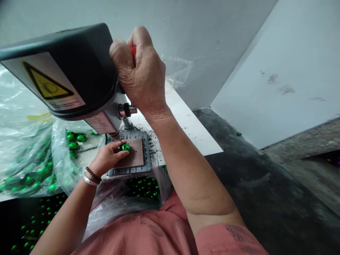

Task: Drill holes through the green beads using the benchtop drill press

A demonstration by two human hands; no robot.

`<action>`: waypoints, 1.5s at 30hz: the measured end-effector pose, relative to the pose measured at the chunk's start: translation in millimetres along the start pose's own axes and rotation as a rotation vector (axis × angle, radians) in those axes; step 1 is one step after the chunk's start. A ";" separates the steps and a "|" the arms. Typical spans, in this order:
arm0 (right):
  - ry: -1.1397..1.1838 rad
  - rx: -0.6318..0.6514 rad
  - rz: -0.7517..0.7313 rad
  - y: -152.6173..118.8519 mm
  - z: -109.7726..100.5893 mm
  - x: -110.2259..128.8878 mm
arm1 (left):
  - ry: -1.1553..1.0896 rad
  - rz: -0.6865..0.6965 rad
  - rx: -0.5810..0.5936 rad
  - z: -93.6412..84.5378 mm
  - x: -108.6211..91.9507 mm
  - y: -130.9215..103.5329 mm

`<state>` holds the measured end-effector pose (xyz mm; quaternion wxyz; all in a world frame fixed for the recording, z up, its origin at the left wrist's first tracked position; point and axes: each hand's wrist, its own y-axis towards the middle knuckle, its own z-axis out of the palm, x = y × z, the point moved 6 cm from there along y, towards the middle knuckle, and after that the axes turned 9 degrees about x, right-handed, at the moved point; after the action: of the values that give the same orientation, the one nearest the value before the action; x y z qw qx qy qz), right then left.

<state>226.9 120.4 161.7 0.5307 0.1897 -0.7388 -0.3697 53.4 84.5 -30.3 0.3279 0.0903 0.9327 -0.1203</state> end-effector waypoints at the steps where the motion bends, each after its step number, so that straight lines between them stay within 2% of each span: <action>1: 0.003 0.000 -0.002 -0.2 -0.1 0.3 | 0.024 0.010 0.002 0.3 -2.7 1.4; 5: 0.019 0.005 -0.011 -0.3 -1.0 0.6 | 0.064 -0.007 0.011 1.2 -2.3 5.2; 10: 0.019 0.004 -0.015 -0.1 -1.2 -0.8 | -0.005 -0.036 -0.015 1.1 6.9 5.3; 18: -0.034 0.016 -0.037 -4.1 -2.6 6.4 | -0.018 -0.031 0.022 4.7 1.1 7.9; 21: -0.128 -0.020 -0.160 -19.4 -10.2 22.0 | -0.023 -0.042 0.023 5.0 0.7 7.0; 24: -0.317 -0.096 -0.293 -47.0 -20.2 35.7 | -0.029 -0.043 -0.007 4.5 1.0 5.2; 27: -0.460 -0.116 -0.387 -75.9 -25.5 39.1 | -0.028 -0.034 -0.012 5.6 1.3 4.4; 30: -0.488 -0.089 -0.437 -97.0 -25.9 34.8 | -0.016 -0.035 -0.004 7.1 1.6 4.4; 38: -0.370 -0.037 -0.339 -120.5 -20.0 17.5 | -0.025 -0.055 -0.020 5.9 2.0 1.9; 45: -0.290 -0.033 -0.271 -125.6 -17.7 11.7 | -0.046 -0.053 -0.011 7.0 2.9 0.8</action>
<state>224.9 24.2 78.3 0.3670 0.2234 -0.7690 -0.4733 55.5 83.5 -37.6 0.3464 0.0608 0.9276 -0.1257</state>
